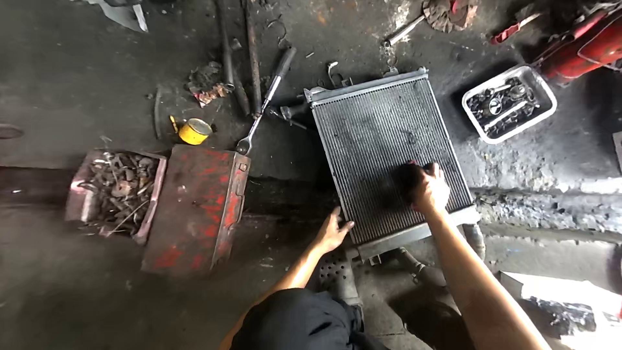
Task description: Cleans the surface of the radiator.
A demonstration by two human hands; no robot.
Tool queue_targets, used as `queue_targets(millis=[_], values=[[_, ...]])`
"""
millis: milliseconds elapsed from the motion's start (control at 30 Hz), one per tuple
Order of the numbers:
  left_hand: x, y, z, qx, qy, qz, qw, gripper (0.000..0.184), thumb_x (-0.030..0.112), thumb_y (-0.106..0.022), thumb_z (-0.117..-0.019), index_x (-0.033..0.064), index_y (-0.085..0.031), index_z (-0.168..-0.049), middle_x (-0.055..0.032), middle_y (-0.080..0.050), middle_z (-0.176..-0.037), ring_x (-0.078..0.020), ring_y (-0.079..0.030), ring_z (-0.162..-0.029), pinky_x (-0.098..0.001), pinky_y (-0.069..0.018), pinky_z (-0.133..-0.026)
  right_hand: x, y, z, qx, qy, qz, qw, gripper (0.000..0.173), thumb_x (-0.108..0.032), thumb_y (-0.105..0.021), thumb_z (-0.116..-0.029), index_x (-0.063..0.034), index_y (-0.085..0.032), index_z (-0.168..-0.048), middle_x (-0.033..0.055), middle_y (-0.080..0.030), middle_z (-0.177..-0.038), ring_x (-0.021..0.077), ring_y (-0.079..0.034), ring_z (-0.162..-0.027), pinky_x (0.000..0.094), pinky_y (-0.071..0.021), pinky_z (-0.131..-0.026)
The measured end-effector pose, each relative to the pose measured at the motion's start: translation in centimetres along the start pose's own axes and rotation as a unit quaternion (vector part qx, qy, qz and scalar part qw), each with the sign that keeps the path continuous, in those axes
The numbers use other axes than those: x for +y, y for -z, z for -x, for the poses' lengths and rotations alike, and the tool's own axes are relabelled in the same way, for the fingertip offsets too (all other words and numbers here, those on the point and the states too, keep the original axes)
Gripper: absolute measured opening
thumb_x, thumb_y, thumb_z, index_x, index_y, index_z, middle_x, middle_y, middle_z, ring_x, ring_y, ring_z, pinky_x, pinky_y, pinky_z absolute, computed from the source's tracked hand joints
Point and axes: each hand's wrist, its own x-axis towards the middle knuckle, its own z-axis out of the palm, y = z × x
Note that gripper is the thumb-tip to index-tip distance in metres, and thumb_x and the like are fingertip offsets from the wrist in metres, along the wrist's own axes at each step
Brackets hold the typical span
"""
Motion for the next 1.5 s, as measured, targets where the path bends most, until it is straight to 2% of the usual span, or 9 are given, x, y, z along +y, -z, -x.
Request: queue_targets(millis=[100,333,533,633,833,933,1167,1300,1500], values=[[-0.1,-0.2,0.0,0.01,-0.009,-0.003,1.0,0.076,0.023,-0.069,-0.0983,-0.0092,-0.029,-0.155,-0.0295,-0.05,-0.147,-0.0281,-0.055,-0.135,-0.0362,-0.0433,-0.115,-3.5,-0.5,1.2,0.001,-0.012,-0.026,1.0,0.047,-0.013,-0.069,-0.0901,-0.0167,-0.063,-0.137,0.0187,-0.051,-0.147,0.0452,-0.053,-0.13,0.0616,-0.055,-0.087],[0.3,-0.1,0.4,0.025,-0.039,0.001,0.999,0.063,0.013,-0.069,-0.0946,-0.0086,-0.042,-0.147,-0.0206,-0.059,-0.139,-0.0154,-0.058,-0.128,-0.0295,-0.0462,-0.111,-12.3,-4.4,7.0,-0.116,0.282,-0.087,0.948,0.043,-0.008,-0.047,-0.1011,-0.0208,-0.066,-0.138,0.0083,-0.058,-0.147,0.035,-0.058,-0.13,0.0522,-0.0562,-0.09],[0.1,-0.4,0.0,0.016,0.012,0.002,1.0,0.078,0.023,-0.069,-0.0988,-0.0075,-0.027,-0.157,-0.0299,-0.045,-0.152,-0.031,-0.051,-0.138,-0.0391,-0.0417,-0.117,2.3,0.1,0.2,-0.008,0.082,-0.003,0.997,0.063,-0.015,-0.082,-0.079,-0.0248,-0.064,-0.138,0.0116,-0.056,-0.146,0.0437,-0.051,-0.132,0.0667,-0.0532,-0.084],[-0.1,-0.5,0.2,0.022,0.005,0.013,1.0,0.079,0.022,-0.069,-0.0983,-0.0089,-0.025,-0.157,-0.031,-0.044,-0.152,-0.0313,-0.051,-0.138,-0.0375,-0.0418,-0.116,3.4,1.0,-0.9,0.036,-0.054,-0.013,0.998,0.061,-0.012,-0.078,-0.0816,-0.0211,-0.062,-0.14,0.0186,-0.051,-0.148,0.0501,-0.048,-0.132,0.0679,-0.0526,-0.083],[0.4,-0.2,0.8,0.032,-0.016,0.0,0.999,0.061,0.012,-0.069,-0.0947,-0.0087,-0.043,-0.146,-0.021,-0.06,-0.137,-0.0169,-0.06,-0.126,-0.0311,-0.0481,-0.109,-12.4,-5.0,6.4,-0.072,0.255,-0.096,0.96,0.046,-0.007,-0.054,-0.0971,-0.0176,-0.063,-0.141,0.0093,-0.058,-0.148,0.0366,-0.049,-0.139,0.0564,-0.0475,-0.104],[0.9,0.1,1.1,0.033,-0.001,-0.017,0.999,0.054,0.007,-0.067,-0.0939,-0.0093,-0.047,-0.142,-0.0199,-0.062,-0.132,-0.0159,-0.061,-0.122,-0.031,-0.0484,-0.107,-13.8,-4.5,7.4,-0.144,0.358,-0.064,0.92,0.048,0.001,-0.044,-0.0995,-0.0145,-0.062,-0.141,0.0107,-0.057,-0.15,0.0384,-0.046,-0.142,0.0591,-0.0445,-0.105],[-0.2,-0.2,0.1,0.011,-0.003,0.014,1.0,0.075,0.022,-0.068,-0.0991,-0.0076,-0.029,-0.156,-0.0279,-0.047,-0.152,-0.0275,-0.051,-0.139,-0.0362,-0.042,-0.117,0.0,-1.4,1.1,0.004,0.126,-0.021,0.992,0.051,-0.018,-0.079,-0.0814,-0.0224,-0.069,-0.132,0.01,-0.059,-0.143,0.0442,-0.053,-0.129,0.0635,-0.053,-0.084],[-0.2,-0.4,0.2,0.019,0.001,0.021,1.0,0.076,0.021,-0.068,-0.0984,-0.0086,-0.028,-0.156,-0.0294,-0.045,-0.152,-0.0284,-0.049,-0.14,-0.036,-0.0409,-0.117,-0.8,-0.5,0.7,0.019,-0.027,-0.042,0.999,0.063,-0.012,-0.077,-0.0813,-0.0175,-0.061,-0.142,0.0167,-0.046,-0.155,0.0508,-0.044,-0.135,0.0664,-0.0505,-0.09],[0.2,-0.3,0.4,0.026,-0.02,0.024,0.999,0.063,0.011,-0.068,-0.0946,-0.0066,-0.041,-0.148,-0.0178,-0.06,-0.137,-0.0124,-0.06,-0.124,-0.028,-0.0493,-0.107,-12.4,-4.6,7.1,-0.098,0.209,-0.114,0.966,0.047,-0.004,-0.054,-0.0947,-0.0171,-0.066,-0.138,0.0092,-0.053,-0.153,0.0407,-0.046,-0.139,0.0577,-0.0425,-0.108]])
